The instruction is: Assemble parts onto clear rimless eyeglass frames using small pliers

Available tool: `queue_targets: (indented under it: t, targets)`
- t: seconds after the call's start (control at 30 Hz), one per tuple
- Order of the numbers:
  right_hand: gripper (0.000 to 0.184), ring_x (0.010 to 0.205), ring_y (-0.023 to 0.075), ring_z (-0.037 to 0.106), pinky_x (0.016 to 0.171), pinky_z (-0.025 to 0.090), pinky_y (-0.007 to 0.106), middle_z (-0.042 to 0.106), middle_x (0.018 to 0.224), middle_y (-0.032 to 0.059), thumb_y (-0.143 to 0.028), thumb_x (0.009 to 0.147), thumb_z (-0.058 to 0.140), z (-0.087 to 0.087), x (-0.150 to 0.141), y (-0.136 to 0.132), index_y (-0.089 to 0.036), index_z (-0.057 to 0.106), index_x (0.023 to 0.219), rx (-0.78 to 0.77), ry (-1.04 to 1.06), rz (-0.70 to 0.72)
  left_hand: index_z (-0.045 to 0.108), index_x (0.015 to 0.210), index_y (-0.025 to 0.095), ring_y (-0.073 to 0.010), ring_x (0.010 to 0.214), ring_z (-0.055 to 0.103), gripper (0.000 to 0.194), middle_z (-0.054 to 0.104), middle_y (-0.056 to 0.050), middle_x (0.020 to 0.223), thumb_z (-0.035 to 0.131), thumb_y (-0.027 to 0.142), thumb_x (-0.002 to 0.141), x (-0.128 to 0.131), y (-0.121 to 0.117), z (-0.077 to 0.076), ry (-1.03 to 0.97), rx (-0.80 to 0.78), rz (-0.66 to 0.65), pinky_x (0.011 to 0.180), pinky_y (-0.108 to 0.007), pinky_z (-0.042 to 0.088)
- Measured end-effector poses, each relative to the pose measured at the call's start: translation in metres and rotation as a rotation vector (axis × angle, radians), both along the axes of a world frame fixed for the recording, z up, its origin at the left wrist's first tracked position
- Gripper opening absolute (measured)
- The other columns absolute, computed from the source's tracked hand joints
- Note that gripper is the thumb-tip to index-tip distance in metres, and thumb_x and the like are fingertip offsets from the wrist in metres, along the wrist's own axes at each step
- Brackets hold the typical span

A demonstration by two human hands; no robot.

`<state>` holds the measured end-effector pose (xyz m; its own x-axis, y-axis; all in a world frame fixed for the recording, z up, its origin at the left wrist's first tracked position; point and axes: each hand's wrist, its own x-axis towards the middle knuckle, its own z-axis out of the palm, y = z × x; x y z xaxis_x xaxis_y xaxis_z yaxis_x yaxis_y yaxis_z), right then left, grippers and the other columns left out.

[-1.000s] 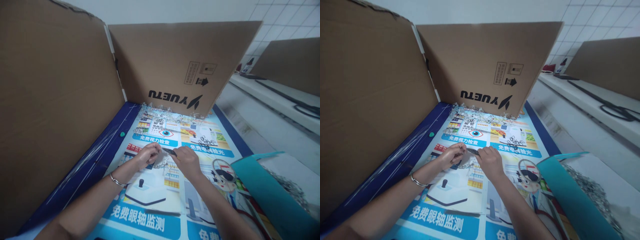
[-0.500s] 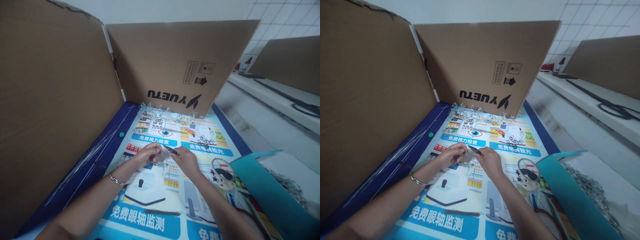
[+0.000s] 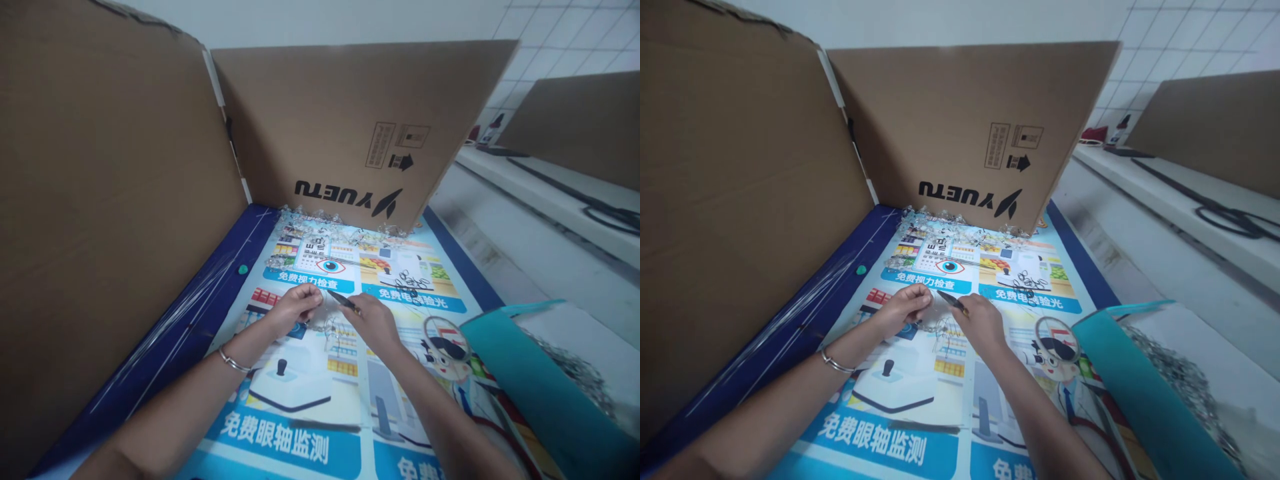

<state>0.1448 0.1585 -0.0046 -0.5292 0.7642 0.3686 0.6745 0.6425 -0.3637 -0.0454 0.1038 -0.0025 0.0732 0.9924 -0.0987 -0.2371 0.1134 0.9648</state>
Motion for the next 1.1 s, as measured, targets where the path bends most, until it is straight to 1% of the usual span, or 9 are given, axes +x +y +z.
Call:
queue_targets:
  t: [0.13, 0.2, 0.3, 0.37, 0.43, 0.6, 0.77, 0.97, 1.1]
  targets:
    - [0.022, 0.071, 0.0147, 0.054, 0.059, 0.038, 0.023, 0.060, 0.071, 0.0010, -0.040, 0.080, 0.050, -0.005, 0.001, 0.002, -0.021, 0.061, 0.077, 0.045, 0.029, -0.022, 0.047, 0.074, 0.017, -0.0040, 0.042, 0.036, 0.028, 0.042, 0.006, 0.053, 0.061, 0.041, 0.071, -0.001, 0.002, -0.003, -0.005, -0.006, 0.038, 0.038, -0.015, 0.018]
    - [0.022, 0.074, 0.0152, 0.054, 0.064, 0.039, 0.024, 0.061, 0.073, 0.0019, -0.039, 0.081, 0.051, -0.007, 0.002, 0.003, -0.020, 0.061, 0.080, 0.097, 0.069, -0.019, 0.047, 0.074, 0.017, -0.0043, 0.044, 0.038, 0.029, 0.043, 0.006, 0.054, 0.062, 0.041, 0.070, -0.001, 0.003, -0.002, -0.005, -0.017, 0.060, 0.039, -0.015, 0.019]
    - [0.021, 0.076, 0.0164, 0.053, 0.070, 0.039, 0.027, 0.061, 0.075, 0.0039, -0.037, 0.081, 0.052, -0.008, 0.003, 0.005, -0.019, 0.062, 0.083, 0.235, 0.094, 0.062, 0.047, 0.074, 0.017, -0.0047, 0.045, 0.039, 0.030, 0.044, 0.005, 0.056, 0.063, 0.042, 0.068, 0.000, 0.003, -0.001, 0.008, -0.029, 0.083, 0.040, -0.015, 0.021]
    - [0.021, 0.077, 0.0170, 0.053, 0.071, 0.037, 0.029, 0.061, 0.075, 0.0048, -0.036, 0.081, 0.051, -0.007, 0.003, 0.004, -0.018, 0.062, 0.083, 0.313, 0.053, 0.121, 0.047, 0.074, 0.017, -0.0051, 0.046, 0.039, 0.030, 0.043, 0.006, 0.055, 0.063, 0.043, 0.069, 0.001, 0.003, -0.001, 0.025, -0.011, 0.090, 0.041, -0.015, 0.022]
    - [0.020, 0.076, 0.0168, 0.051, 0.071, 0.035, 0.029, 0.060, 0.073, 0.0048, -0.035, 0.082, 0.051, -0.004, 0.003, 0.002, -0.018, 0.062, 0.080, 0.355, -0.012, 0.143, 0.048, 0.075, 0.017, -0.0058, 0.047, 0.039, 0.029, 0.042, 0.006, 0.055, 0.061, 0.043, 0.070, 0.002, 0.003, -0.001, 0.050, 0.017, 0.096, 0.042, -0.016, 0.024]
    - [0.020, 0.074, 0.0166, 0.047, 0.070, 0.031, 0.030, 0.057, 0.071, 0.0042, -0.035, 0.082, 0.051, 0.004, 0.001, -0.003, -0.018, 0.061, 0.076, 0.395, -0.168, 0.127, 0.049, 0.076, 0.017, -0.0066, 0.051, 0.037, 0.022, 0.043, 0.005, 0.059, 0.057, 0.037, 0.074, 0.003, 0.003, -0.003, 0.123, 0.056, 0.106, 0.047, -0.017, 0.028]
    - [0.017, 0.076, 0.0182, 0.045, 0.072, 0.028, 0.032, 0.055, 0.072, 0.0048, -0.034, 0.081, 0.052, 0.007, 0.000, -0.006, -0.018, 0.060, 0.077, 0.433, -0.225, 0.109, 0.051, 0.075, 0.016, -0.0077, 0.055, 0.037, 0.018, 0.044, 0.004, 0.063, 0.056, 0.033, 0.074, 0.004, 0.004, -0.002, 0.201, 0.088, 0.142, 0.054, -0.019, 0.029]
    - [0.015, 0.074, 0.0192, 0.042, 0.069, 0.026, 0.033, 0.053, 0.071, 0.0058, -0.031, 0.080, 0.053, 0.012, -0.002, -0.011, -0.018, 0.059, 0.076, 0.462, -0.299, 0.082, 0.051, 0.074, 0.017, -0.0099, 0.063, 0.041, 0.011, 0.047, 0.003, 0.069, 0.052, 0.028, 0.076, 0.003, 0.004, -0.001, 0.337, 0.178, 0.180, 0.062, -0.021, 0.032]
    - [0.014, 0.074, 0.0195, 0.042, 0.067, 0.025, 0.033, 0.054, 0.071, 0.0059, -0.031, 0.079, 0.055, 0.013, -0.003, -0.013, -0.018, 0.058, 0.075, 0.471, -0.353, 0.073, 0.052, 0.080, 0.019, -0.0118, 0.071, 0.045, 0.006, 0.050, 0.002, 0.075, 0.050, 0.022, 0.075, 0.003, 0.004, -0.002, 0.477, 0.238, 0.209, 0.068, -0.022, 0.034]
